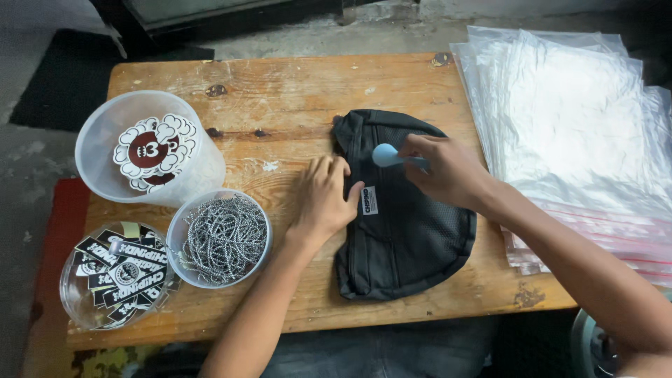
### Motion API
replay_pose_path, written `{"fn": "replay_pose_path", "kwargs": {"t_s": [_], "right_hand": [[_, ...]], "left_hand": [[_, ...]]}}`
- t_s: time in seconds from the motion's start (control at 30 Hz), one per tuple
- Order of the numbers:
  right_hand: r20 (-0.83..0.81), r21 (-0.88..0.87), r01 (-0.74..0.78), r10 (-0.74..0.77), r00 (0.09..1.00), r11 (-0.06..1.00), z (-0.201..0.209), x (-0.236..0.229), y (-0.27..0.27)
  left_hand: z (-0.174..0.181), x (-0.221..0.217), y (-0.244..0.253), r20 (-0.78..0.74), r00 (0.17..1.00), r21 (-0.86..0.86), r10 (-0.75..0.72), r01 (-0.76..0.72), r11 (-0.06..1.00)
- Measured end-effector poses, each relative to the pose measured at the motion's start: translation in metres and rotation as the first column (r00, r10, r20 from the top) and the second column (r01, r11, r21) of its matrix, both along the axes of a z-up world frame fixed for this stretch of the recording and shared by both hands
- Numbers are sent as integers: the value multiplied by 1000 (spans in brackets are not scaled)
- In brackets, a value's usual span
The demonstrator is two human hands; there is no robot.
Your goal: The person packs a black waist bag into a plastic sleeve, uses a small blue brush to clean the surface of the bag and a plastic sleeve, and attaches a paper tag to the bag's zipper using a plastic fastener.
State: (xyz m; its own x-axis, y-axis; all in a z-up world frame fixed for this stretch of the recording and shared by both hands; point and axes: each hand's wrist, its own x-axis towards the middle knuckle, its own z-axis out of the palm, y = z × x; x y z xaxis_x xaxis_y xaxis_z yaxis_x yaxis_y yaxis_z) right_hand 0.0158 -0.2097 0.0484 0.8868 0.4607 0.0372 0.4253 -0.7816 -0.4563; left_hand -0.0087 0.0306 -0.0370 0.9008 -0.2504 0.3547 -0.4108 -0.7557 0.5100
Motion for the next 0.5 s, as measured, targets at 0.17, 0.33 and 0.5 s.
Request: {"fn": "replay_pose_path", "kwargs": {"t_s": [0.17, 0.33, 0.5], "right_hand": [[-73, 117, 21, -13, 997, 993, -17, 7, 15], [83, 92, 88, -96, 992, 992, -37, 32, 18], [-76, 201, 72, -58, 995, 977, -44, 22, 30]], "left_hand": [[5, 4, 2, -151, 989, -96, 2, -17, 995], [16, 4, 2, -216, 976, -115, -16, -9, 993], [7, 7, 5, -282, 959, -69, -9, -11, 998]]}}
